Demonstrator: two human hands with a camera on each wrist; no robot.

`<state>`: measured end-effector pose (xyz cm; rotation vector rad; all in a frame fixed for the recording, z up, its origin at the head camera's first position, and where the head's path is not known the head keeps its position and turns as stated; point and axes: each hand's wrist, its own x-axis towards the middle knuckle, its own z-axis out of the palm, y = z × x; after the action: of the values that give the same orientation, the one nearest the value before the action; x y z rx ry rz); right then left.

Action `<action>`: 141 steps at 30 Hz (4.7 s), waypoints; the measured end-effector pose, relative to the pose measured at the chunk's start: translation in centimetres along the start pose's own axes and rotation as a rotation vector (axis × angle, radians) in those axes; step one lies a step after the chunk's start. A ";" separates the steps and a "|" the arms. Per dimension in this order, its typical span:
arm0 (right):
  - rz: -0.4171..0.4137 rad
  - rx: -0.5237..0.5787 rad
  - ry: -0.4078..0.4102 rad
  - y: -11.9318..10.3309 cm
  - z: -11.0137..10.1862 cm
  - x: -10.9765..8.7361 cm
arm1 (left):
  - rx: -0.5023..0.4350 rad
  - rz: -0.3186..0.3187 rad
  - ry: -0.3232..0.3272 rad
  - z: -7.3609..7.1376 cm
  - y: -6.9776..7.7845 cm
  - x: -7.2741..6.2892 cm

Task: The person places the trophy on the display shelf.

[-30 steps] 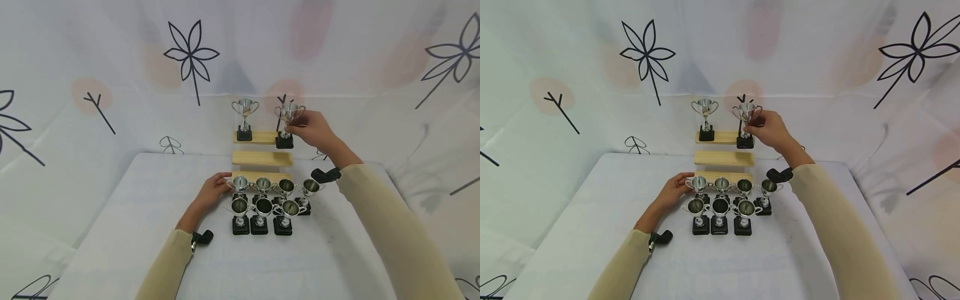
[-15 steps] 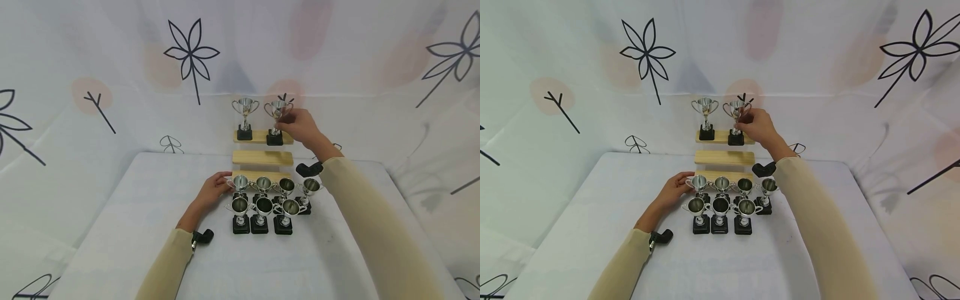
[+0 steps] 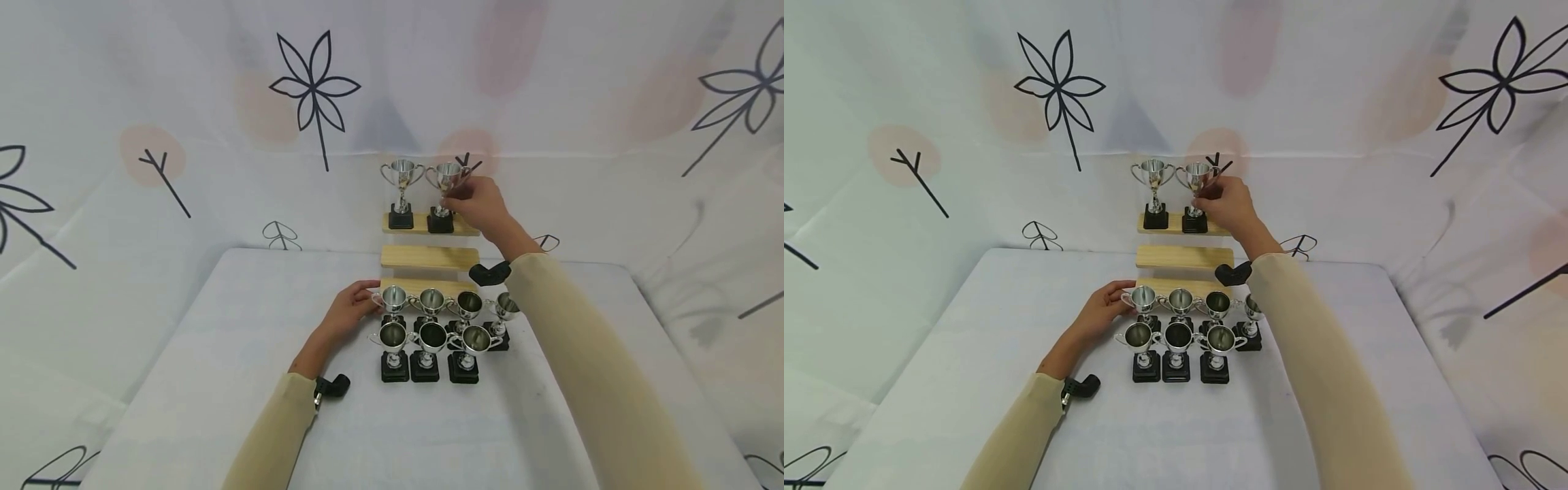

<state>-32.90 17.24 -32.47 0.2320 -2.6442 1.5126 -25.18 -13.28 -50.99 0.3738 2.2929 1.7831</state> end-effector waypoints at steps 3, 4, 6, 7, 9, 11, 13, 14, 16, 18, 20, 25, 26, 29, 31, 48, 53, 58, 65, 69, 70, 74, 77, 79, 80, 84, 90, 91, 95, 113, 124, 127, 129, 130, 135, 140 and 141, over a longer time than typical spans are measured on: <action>0.005 0.007 0.007 -0.2 0.3 0.0 | -0.008 0.003 -0.003 0.0 -0.1 0.0; 0.006 0.004 0.012 -0.2 0.4 0.1 | -0.012 0.005 -0.004 0.0 -0.1 0.0; 0.010 -0.001 0.022 -0.4 0.6 0.0 | -0.020 0.007 -0.007 -0.1 -0.1 0.0; 0.010 -0.006 0.028 -0.5 0.7 0.0 | -0.027 0.009 -0.009 -0.1 -0.1 0.0; 0.009 -0.017 0.041 -0.6 0.8 0.0 | -0.035 0.013 -0.011 -0.1 -0.1 0.0; 0.011 -0.026 0.050 -0.7 1.1 0.0 | -0.034 0.016 -0.012 -0.1 -0.2 0.1; 0.010 -0.035 0.054 -0.7 1.2 0.1 | -0.030 0.018 -0.012 -0.1 -0.3 0.1; 0.010 -0.040 0.056 -0.7 1.3 0.1 | -0.028 0.018 -0.012 -0.1 -0.3 0.1; 0.008 -0.049 0.059 -0.7 1.4 0.2 | -0.025 0.017 -0.010 -0.1 -0.3 0.2; 0.007 -0.056 0.063 -0.8 1.5 0.3 | -0.029 0.017 -0.009 -0.1 -0.4 0.3; 0.012 -0.054 0.066 -0.9 1.5 0.3 | -0.032 0.018 -0.007 0.0 -0.5 0.3; 0.024 -0.042 0.071 -1.0 1.7 0.2 | -0.042 0.025 -0.003 0.0 -0.6 0.4; 0.021 -0.045 0.072 -1.0 1.7 0.1 | -0.041 0.025 -0.003 0.0 -0.6 0.4; 0.003 -0.058 0.076 -0.8 1.7 0.1 | -0.038 0.021 -0.002 0.0 -0.5 0.3; -0.012 -0.064 0.075 -0.7 1.7 -0.1 | -0.036 0.016 -0.002 0.0 -0.4 0.3; 0.081 0.061 0.047 -1.5 -1.5 -3.9 | -0.026 0.012 0.001 0.0 -0.5 0.1; 0.056 0.099 0.062 -1.1 -2.8 -5.9 | -0.019 0.015 0.008 0.0 -0.5 0.1; 0.005 0.088 0.075 -0.1 -3.9 -8.0 | -0.022 0.010 0.003 0.0 -0.4 0.2; -0.073 0.065 0.110 2.8 -5.0 -11.1 | -0.024 0.017 0.003 0.1 -0.5 0.3; -0.114 0.124 0.150 4.8 -5.3 -13.0 | -0.011 0.014 0.003 0.1 -0.4 0.2; -0.123 0.137 0.160 5.3 -5.3 -13.4 | -0.015 0.013 0.003 0.1 -0.3 0.2; -0.164 0.211 0.188 7.6 -5.2 -14.6 | -0.035 0.008 0.000 0.0 -0.3 0.1; -0.169 0.207 0.185 9.2 -4.9 -15.6 | -0.040 0.007 -0.003 0.0 -0.3 0.1; -0.172 0.193 0.166 10.4 -4.7 -16.1 | -0.038 0.008 -0.003 0.0 -0.4 0.1; -0.177 0.193 0.151 10.9 -4.5 -16.4 | -0.033 0.008 -0.003 0.0 -0.3 0.1; -0.241 0.311 0.040 13.1 -4.3 -17.0 | -0.027 0.004 -0.006 0.1 -0.2 0.0; -0.348 0.468 -0.157 15.7 -4.3 -16.9 | -0.027 0.008 -0.003 0.0 0.0 0.0; -0.362 0.476 -0.179 16.0 -4.3 -16.9 | -0.027 0.008 -0.003 0.0 0.1 0.0; -0.370 0.473 -0.258 17.0 -4.3 -16.9 | -0.023 0.000 0.000 0.0 0.2 -0.1; -0.176 0.304 -0.390 17.9 -3.2 -17.6 | -0.031 0.005 0.004 0.2 -0.2 0.1; -0.151 0.264 -0.230 18.4 -2.2 -17.5 | -0.039 0.005 0.012 0.1 0.0 0.0; -0.142 0.271 -0.213 18.7 -2.2 -17.5 | -0.047 0.002 0.007 0.2 -0.1 0.0; -0.140 0.282 -0.212 18.8 -2.2 -17.5 | -0.052 0.000 0.008 0.2 -0.1 0.0; -0.139 0.288 -0.216 18.8 -2.2 -17.5 | -0.054 -0.001 0.008 0.2 0.0 0.0; -0.141 0.273 -0.220 18.6 -2.2 -17.4 | -0.048 0.004 0.006 0.2 0.1 -0.2; -0.148 0.277 -0.222 18.4 -2.0 -17.4 | -0.051 0.009 0.007 0.2 0.1 -0.2; -0.147 0.282 -0.222 18.5 -2.0 -17.4 | -0.054 0.007 0.006 0.2 0.0 -0.2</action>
<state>-18.98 29.71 -49.74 0.6344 -2.4893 1.9018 -24.92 -13.21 -51.01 0.3686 2.2451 1.8471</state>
